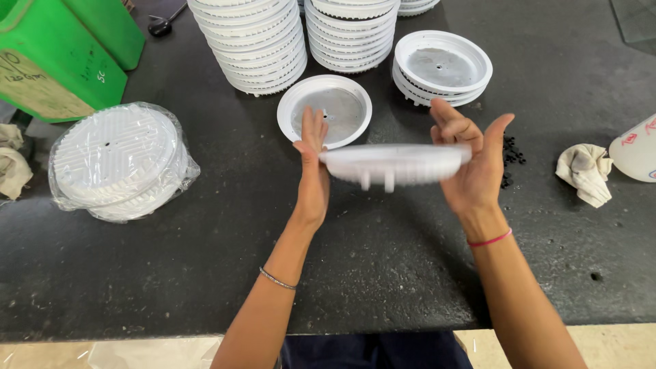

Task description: The person unwraps a round white plastic lamp cover from its plastic film, wipes the mesh screen on its underside with a cloth, pours liquid from a bottle onto the screen, wipes it again, then wraps the cover back in the plastic film and sets it aside. They also handle small black screws on the workbench.

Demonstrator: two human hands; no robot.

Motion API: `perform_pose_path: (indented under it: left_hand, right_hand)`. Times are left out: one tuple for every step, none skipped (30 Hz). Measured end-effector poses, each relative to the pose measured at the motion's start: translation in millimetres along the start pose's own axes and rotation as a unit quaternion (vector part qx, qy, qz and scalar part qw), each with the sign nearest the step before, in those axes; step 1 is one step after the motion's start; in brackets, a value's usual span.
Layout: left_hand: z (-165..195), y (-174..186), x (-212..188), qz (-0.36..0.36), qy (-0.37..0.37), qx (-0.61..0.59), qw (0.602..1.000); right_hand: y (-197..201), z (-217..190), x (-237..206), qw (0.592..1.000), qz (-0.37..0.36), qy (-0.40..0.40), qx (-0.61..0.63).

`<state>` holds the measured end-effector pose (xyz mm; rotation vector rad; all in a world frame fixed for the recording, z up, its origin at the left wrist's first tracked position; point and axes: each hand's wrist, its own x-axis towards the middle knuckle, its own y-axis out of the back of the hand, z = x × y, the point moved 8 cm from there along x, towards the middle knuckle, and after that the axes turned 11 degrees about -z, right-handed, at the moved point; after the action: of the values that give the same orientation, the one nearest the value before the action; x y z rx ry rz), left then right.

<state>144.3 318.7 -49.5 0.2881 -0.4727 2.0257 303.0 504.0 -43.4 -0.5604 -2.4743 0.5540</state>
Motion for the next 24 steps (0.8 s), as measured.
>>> perform_pose_path:
  left_hand:
    - [-0.7, -1.1, -1.4, -0.002, 0.01, -0.027, 1.0]
    - [-2.1, -2.6, -3.3, -0.004, 0.022, -0.055, 0.998]
    - [-4.3, -2.6, -3.7, 0.002, 0.031, -0.102, 0.994]
    - [-6.6, -2.2, -3.2, 0.008, 0.041, -0.148, 0.988]
    - [-8.9, -1.7, -2.8, 0.013, 0.05, -0.194, 0.98]
    - [-9.9, 0.4, -3.1, 0.019, 0.057, -0.216, 0.975]
    - [-10.7, 3.4, -3.8, 0.025, 0.064, -0.238, 0.969]
    - [-12.2, 5.2, -3.7, 0.031, 0.07, -0.259, 0.963]
    - [-14.8, 6.9, -3.5, 0.043, 0.075, -0.272, 0.958]
    - [-17.4, 8.4, -4.3, 0.055, 0.082, -0.286, 0.953]
    - [-20.1, 9.7, -5.5, 0.067, 0.088, -0.299, 0.948]
    - [-21.4, 9.2, -6.1, 0.067, 0.087, -0.308, 0.945]
    - [-23.1, 8.0, -6.7, 0.066, 0.088, -0.317, 0.942]
    - [-24.7, 6.7, -7.4, 0.065, 0.088, -0.326, 0.939]
    - [-26.4, 6.8, -8.5, 0.072, 0.092, -0.326, 0.938]
    - [-28.1, 6.8, -9.5, 0.078, 0.097, -0.325, 0.938]
    - [-29.5, 6.4, -10.3, 0.084, 0.101, -0.324, 0.937]
    - [-29.0, 4.6, -10.0, 0.075, 0.098, -0.326, 0.937]
    - [-28.1, 3.1, -10.0, 0.067, 0.095, -0.329, 0.937]
    - [-26.9, 1.7, -9.9, 0.059, 0.091, -0.33, 0.938]
    - [-25.2, 0.4, -9.3, 0.05, 0.085, -0.33, 0.939]
    - [-23.4, -1.1, -8.7, 0.042, 0.078, -0.33, 0.94]
    - [-21.4, -2.5, -7.8, 0.033, 0.07, -0.33, 0.941]
    - [-20.5, -3.4, -6.9, 0.03, 0.068, -0.329, 0.941]
  right_hand:
    - [-4.6, -2.6, 0.7, 0.999, -0.012, -0.006, -0.037]
    - [-10.4, -3.0, 0.5, 0.997, -0.022, -0.012, -0.073]
    - [-17.1, -1.4, 0.5, 0.993, -0.032, -0.019, -0.109]
    - [-22.9, 3.8, 1.1, 0.995, -0.039, -0.037, -0.08]
    - [-28.3, 8.5, 1.7, 0.996, -0.046, -0.054, -0.051]
    - [-33.0, 12.5, 1.5, 0.996, -0.053, -0.071, -0.022]
    - [-36.4, 14.3, 0.9, 0.995, -0.058, -0.079, -0.009]
    - [-39.4, 16.1, 0.8, 0.994, -0.064, -0.087, 0.004]
    - [-41.7, 18.3, 0.7, 0.993, -0.07, -0.094, 0.018]
    - [-42.3, 20.1, 0.1, 0.992, -0.069, -0.1, 0.032]
    - [-42.2, 22.1, 0.0, 0.991, -0.068, -0.107, 0.046]
    - [-41.6, 24.3, -0.1, 0.989, -0.068, -0.113, 0.06]
    - [-40.9, 25.4, 0.0, 0.988, -0.072, -0.114, 0.074]
    - [-39.6, 26.5, 0.1, 0.987, -0.074, -0.115, 0.089]
    - [-38.2, 27.9, -0.2, 0.985, -0.077, -0.116, 0.102]
    - [-35.8, 29.6, -0.5, 0.985, -0.075, -0.117, 0.106]
    - [-33.3, 31.2, -0.5, 0.984, -0.072, -0.118, 0.11]
    - [-30.9, 32.8, -0.5, 0.984, -0.071, -0.118, 0.114]
    - [-28.4, 34.6, -0.9, 0.984, -0.067, -0.119, 0.115]
    - [-26.3, 36.6, -1.1, 0.984, -0.064, -0.121, 0.117]
    - [-24.9, 38.7, -1.1, 0.983, -0.061, -0.123, 0.12]
    - [-23.9, 40.8, -1.3, 0.983, -0.059, -0.125, 0.122]
    - [-23.3, 42.6, -1.4, 0.982, -0.058, -0.128, 0.125]
    - [-23.2, 44.4, -0.7, 0.982, -0.059, -0.13, 0.127]
